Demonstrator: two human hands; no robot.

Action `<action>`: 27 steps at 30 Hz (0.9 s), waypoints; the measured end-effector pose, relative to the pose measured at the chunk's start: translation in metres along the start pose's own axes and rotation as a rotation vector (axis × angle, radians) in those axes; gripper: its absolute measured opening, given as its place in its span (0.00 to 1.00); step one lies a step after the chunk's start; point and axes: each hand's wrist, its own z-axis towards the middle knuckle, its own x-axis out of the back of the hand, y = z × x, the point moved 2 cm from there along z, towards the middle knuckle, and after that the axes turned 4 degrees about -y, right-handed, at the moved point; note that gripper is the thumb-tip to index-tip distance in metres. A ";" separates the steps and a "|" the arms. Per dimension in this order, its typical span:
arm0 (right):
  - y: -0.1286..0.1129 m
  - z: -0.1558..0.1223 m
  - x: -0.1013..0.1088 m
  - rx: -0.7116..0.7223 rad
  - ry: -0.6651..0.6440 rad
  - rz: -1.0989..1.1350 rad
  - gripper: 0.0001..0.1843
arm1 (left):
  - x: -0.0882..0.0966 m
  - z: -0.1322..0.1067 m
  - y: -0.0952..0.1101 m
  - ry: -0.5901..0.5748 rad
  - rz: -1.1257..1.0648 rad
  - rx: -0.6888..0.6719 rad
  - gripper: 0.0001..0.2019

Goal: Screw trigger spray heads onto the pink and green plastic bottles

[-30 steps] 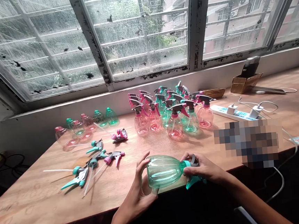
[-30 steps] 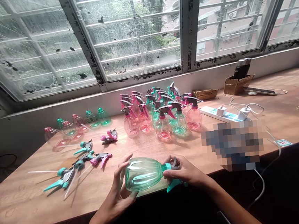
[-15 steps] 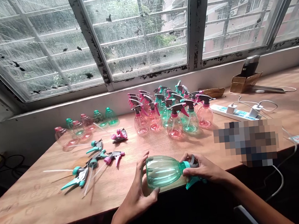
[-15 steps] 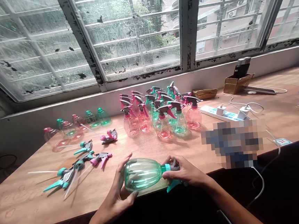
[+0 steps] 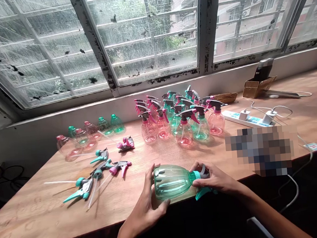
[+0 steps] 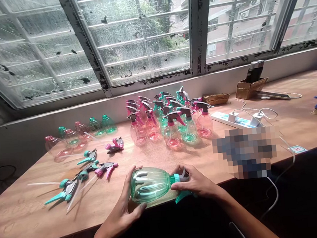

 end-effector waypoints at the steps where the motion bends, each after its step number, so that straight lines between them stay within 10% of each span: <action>1: 0.000 0.000 0.000 -0.002 -0.004 -0.002 0.21 | 0.000 0.000 -0.001 -0.006 -0.004 0.004 0.44; 27: 0.003 0.001 0.002 -0.021 -0.058 0.006 0.20 | 0.003 0.001 -0.010 0.044 0.065 -0.098 0.39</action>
